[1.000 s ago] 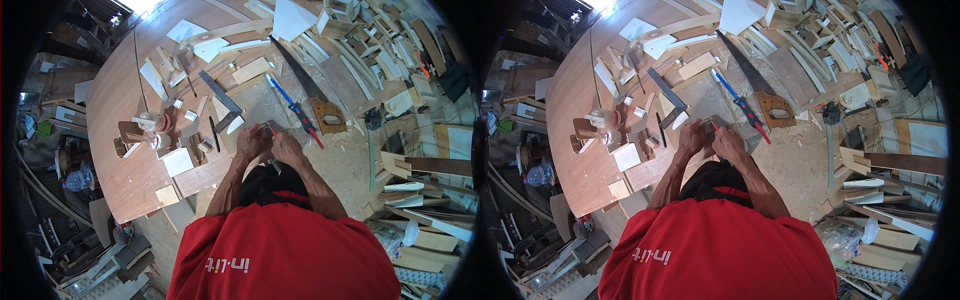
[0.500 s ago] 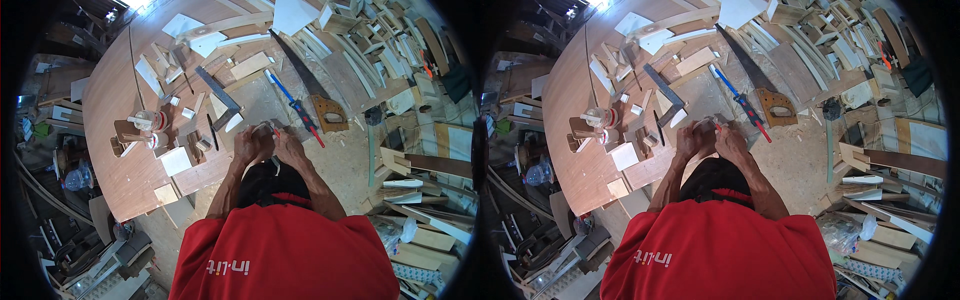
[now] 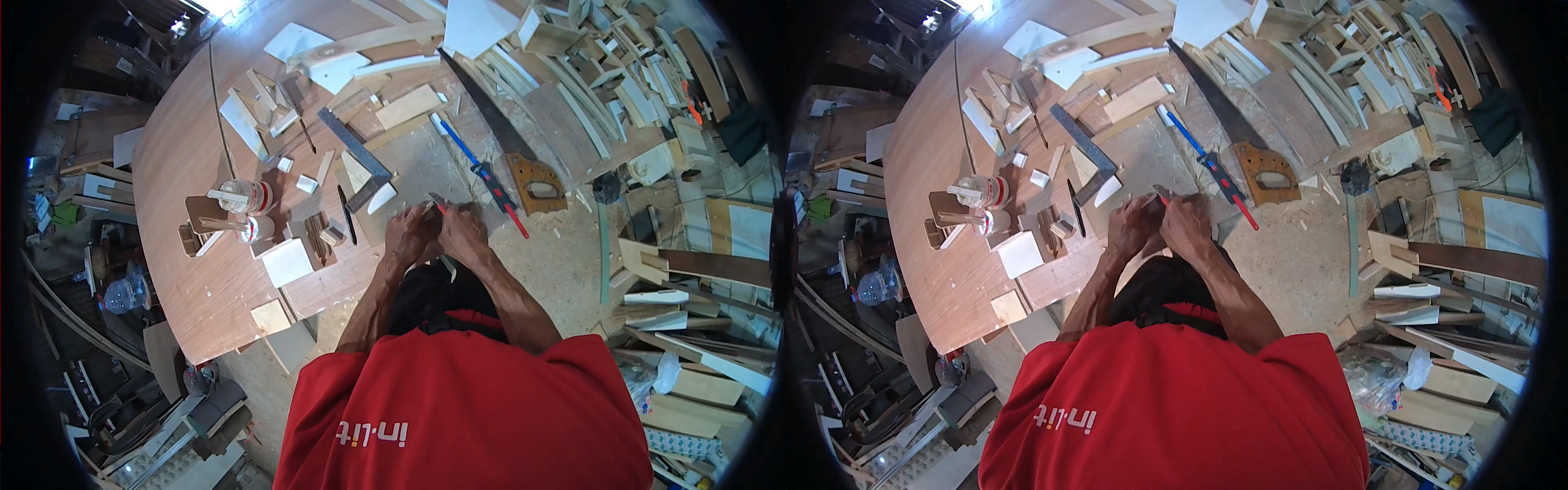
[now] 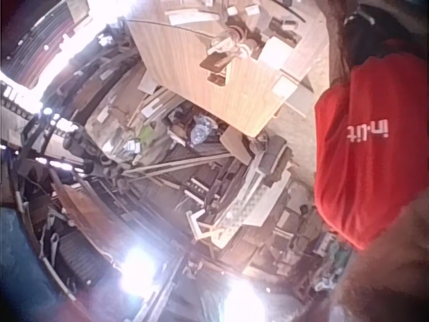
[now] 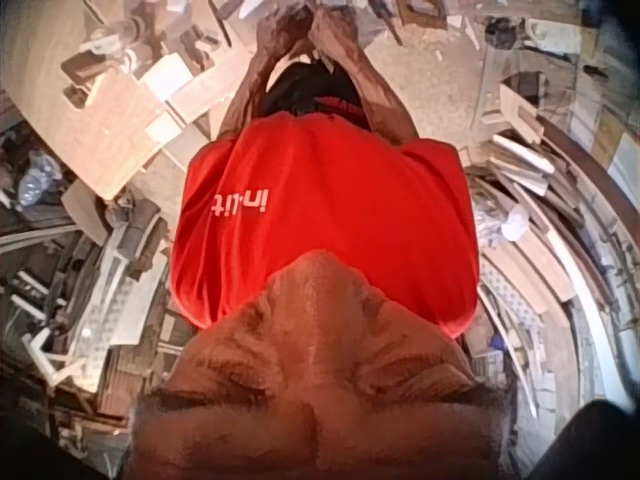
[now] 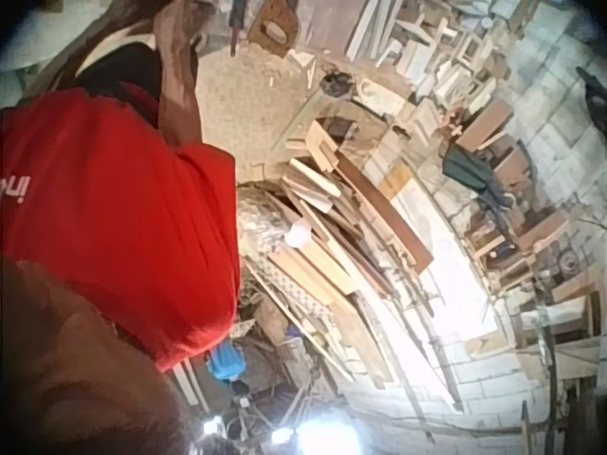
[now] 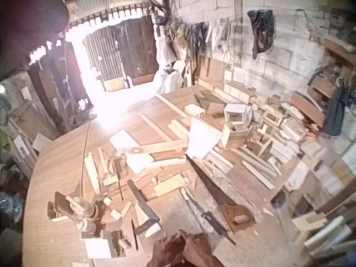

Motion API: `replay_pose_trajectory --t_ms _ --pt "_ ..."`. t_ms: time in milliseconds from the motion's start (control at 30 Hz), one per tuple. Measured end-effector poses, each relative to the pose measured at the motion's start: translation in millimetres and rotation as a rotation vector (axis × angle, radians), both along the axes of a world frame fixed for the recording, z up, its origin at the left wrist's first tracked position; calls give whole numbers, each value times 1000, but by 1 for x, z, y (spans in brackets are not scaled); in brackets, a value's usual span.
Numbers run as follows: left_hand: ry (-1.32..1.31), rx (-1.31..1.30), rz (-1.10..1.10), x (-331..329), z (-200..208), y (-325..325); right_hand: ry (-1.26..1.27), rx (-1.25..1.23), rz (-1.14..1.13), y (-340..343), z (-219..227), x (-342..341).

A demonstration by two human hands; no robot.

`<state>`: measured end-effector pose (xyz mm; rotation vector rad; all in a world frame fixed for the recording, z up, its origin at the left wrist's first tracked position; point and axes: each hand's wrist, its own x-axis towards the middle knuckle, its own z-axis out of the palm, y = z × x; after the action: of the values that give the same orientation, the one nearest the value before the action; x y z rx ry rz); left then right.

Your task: Applying wood glue to small wooden pieces and assembling them together on a workbench.

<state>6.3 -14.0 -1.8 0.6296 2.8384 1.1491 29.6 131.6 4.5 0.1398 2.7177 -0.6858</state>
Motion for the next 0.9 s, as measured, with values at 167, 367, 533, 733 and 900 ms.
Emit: replay_pose_trajectory --t_ms 167,367,533,733,900 --pt "-109 61 119 0 -12 -10 -144 -191 -47 7 14 0" --pt "-80 138 115 0 -8 -7 -43 -150 -83 7 24 9" --pt "-115 94 113 -1 -3 -4 -60 -103 -48 4 29 8" --pt "-37 84 90 1 -11 -5 -45 -102 -57 2 7 7" --pt "-6 20 44 15 -8 -2 -349 -542 -233 22 4 3"
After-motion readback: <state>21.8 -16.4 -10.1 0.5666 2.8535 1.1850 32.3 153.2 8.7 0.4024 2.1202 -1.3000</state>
